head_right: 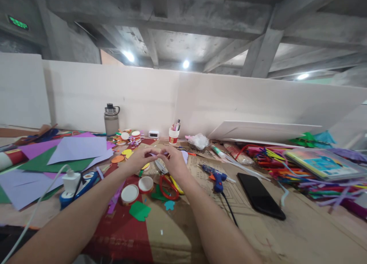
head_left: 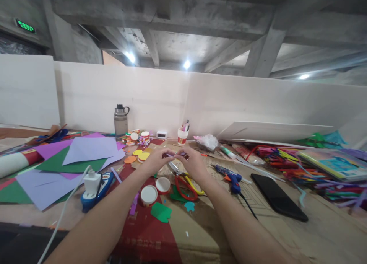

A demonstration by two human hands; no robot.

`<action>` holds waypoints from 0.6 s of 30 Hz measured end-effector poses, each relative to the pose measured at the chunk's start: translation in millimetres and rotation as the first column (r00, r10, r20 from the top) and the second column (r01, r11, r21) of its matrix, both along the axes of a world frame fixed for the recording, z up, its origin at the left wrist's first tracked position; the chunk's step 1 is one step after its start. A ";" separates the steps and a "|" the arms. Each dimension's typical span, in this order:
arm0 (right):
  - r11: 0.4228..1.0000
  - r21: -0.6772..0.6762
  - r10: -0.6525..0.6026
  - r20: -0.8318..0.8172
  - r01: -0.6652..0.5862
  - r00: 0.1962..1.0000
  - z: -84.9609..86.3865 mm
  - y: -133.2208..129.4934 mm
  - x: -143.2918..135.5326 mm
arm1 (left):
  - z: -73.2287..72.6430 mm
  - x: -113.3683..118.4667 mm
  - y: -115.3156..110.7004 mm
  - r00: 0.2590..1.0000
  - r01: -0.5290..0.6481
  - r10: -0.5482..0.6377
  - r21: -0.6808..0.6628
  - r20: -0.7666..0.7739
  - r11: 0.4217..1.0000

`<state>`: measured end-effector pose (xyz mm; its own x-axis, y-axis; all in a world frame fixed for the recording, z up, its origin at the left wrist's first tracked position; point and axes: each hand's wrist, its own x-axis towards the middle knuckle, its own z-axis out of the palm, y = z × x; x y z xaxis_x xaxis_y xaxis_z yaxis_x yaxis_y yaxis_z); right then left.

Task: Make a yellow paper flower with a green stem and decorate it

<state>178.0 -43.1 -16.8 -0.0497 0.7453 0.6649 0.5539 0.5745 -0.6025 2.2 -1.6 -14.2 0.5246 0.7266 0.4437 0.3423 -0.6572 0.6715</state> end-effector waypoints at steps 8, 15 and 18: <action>0.999 -0.001 0.043 -0.039 -0.043 0.998 -0.9 2.9 3.2 | -0.5 -1.3 2.6 0.995 -0.072 0.076 -0.073 0.060 0.995; 1.000 0.008 0.029 -0.026 -0.029 0.999 -0.8 2.5 3.0 | 1.3 0.4 -1.0 0.998 -0.037 0.038 -0.009 0.047 0.999; 0.999 -0.004 0.033 -0.016 -0.033 0.999 -0.6 1.5 2.3 | 1.8 0.1 -0.2 1.000 0.020 -0.020 0.019 0.003 1.000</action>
